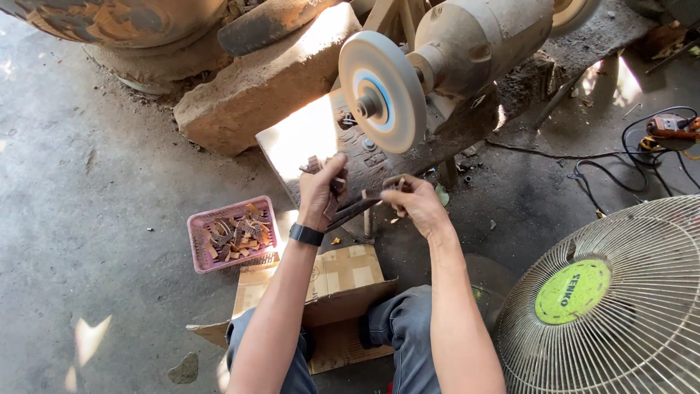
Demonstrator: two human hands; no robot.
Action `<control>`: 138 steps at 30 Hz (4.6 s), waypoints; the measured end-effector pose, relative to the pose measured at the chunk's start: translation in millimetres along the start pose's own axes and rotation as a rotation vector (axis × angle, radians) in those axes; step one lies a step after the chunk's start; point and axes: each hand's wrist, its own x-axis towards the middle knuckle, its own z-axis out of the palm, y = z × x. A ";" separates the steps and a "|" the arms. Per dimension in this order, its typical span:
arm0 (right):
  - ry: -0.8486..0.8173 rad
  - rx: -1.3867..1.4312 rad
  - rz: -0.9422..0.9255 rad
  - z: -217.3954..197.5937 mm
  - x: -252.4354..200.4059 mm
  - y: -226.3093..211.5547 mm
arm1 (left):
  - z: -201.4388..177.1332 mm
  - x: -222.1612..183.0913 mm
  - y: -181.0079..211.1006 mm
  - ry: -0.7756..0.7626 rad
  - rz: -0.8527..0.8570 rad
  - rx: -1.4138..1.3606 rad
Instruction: Polishing or grinding small metal parts using a bench grinder.
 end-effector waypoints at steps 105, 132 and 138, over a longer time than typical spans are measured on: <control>0.295 0.395 -0.367 27.8 31.8 3.1 | 42.2 15.1 -56.0 0.039 0.272 0.353; 0.224 0.196 -0.252 11.4 11.6 9.1 | 26.5 10.8 -50.7 0.149 0.157 0.180; 0.378 0.288 -0.428 18.2 27.1 30.8 | 42.3 19.2 -83.9 0.097 0.212 0.093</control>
